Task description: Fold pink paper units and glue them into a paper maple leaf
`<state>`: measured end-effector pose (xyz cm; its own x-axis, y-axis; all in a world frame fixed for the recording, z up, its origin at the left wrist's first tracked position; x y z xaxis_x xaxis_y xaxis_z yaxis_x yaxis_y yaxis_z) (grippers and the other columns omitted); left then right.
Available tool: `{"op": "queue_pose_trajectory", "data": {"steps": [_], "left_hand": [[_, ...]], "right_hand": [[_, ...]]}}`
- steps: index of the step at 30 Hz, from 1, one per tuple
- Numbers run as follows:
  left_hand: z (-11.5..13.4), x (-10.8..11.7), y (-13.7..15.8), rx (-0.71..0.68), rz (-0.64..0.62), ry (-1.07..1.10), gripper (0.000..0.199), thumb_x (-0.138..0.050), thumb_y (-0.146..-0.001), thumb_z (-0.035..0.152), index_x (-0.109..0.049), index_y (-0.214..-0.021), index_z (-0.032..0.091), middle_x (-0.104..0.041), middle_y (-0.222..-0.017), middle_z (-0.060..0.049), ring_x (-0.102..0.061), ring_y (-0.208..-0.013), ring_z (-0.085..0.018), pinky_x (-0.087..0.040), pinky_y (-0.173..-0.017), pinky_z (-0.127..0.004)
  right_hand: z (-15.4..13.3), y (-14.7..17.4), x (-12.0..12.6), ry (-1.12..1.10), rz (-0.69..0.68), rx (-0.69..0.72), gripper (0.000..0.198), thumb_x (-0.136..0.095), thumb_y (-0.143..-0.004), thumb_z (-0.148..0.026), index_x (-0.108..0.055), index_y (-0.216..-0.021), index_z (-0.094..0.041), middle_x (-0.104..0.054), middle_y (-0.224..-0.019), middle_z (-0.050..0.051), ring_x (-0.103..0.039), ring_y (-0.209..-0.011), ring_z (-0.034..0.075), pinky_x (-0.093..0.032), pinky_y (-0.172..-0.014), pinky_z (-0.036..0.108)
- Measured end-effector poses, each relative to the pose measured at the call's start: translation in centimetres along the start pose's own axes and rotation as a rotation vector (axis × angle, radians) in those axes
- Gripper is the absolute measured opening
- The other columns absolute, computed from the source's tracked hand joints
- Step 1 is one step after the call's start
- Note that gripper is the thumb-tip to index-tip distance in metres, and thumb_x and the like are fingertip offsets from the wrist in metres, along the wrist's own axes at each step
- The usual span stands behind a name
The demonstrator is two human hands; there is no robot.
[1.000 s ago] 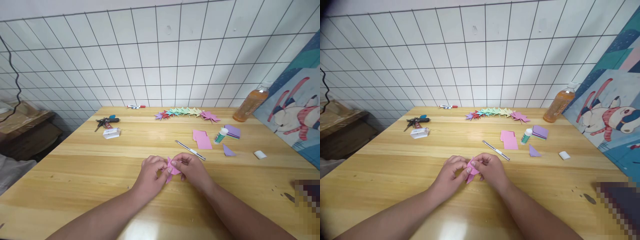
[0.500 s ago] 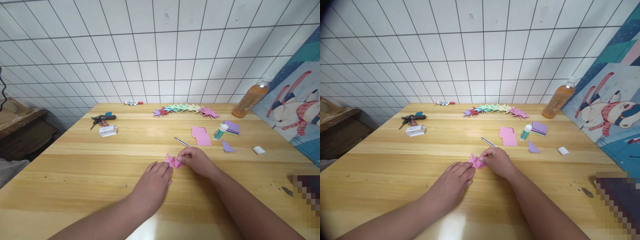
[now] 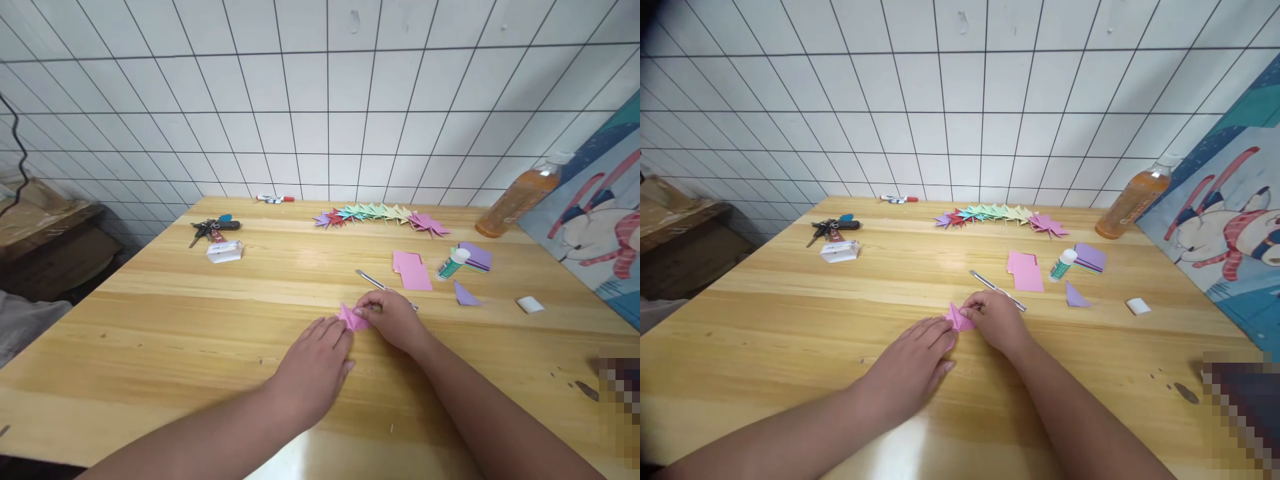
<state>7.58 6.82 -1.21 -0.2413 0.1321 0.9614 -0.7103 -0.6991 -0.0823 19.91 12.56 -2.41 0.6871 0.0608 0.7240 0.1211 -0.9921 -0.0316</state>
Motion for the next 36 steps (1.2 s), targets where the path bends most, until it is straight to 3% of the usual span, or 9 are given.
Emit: {"op": "queue_pose_trajectory", "data": {"steps": [12,19,36], "left_hand": [[0.1,-0.2,0.1,0.018,-0.025,0.008,0.036,-0.046,-0.085,0.027,-0.046,-0.120,0.018,-0.052,-0.120,-0.009,-0.044,-0.116,-0.024,-0.032,-0.103,-0.040],[0.2,-0.2,0.0,0.004,-0.051,-0.005,0.031,-0.045,-0.085,0.026,-0.048,-0.115,0.018,-0.052,-0.119,-0.009,-0.045,-0.114,-0.025,-0.035,-0.100,-0.040],[0.0,-0.2,-0.2,0.008,-0.074,0.024,0.044,-0.047,-0.085,0.028,-0.039,-0.127,0.018,-0.051,-0.120,-0.010,-0.043,-0.115,-0.024,-0.036,-0.099,-0.039]], "right_hand": [[-0.6,0.3,0.1,0.170,0.053,0.038,0.011,-0.059,-0.077,-0.030,-0.062,-0.069,-0.022,-0.062,-0.070,-0.001,-0.053,-0.067,0.015,-0.036,-0.062,0.028],[-0.7,-0.6,-0.5,0.112,0.006,0.169,0.005,-0.063,-0.076,-0.027,-0.066,-0.072,-0.024,-0.064,-0.076,-0.001,-0.055,-0.080,0.017,-0.037,-0.075,0.029],[-0.1,-1.1,-0.5,0.110,-0.065,0.124,0.008,-0.062,-0.075,-0.028,-0.067,-0.071,-0.024,-0.064,-0.075,-0.001,-0.054,-0.076,0.015,-0.037,-0.070,0.027]]}}
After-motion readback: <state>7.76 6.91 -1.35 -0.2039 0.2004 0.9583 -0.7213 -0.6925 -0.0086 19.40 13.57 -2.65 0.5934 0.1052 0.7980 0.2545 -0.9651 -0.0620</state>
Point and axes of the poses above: each hand's wrist, its own y-axis away from the middle knuckle, its own x-axis out of the back of the hand, z = x × y, the point moved 8 cm from there along -y, towards the middle knuckle
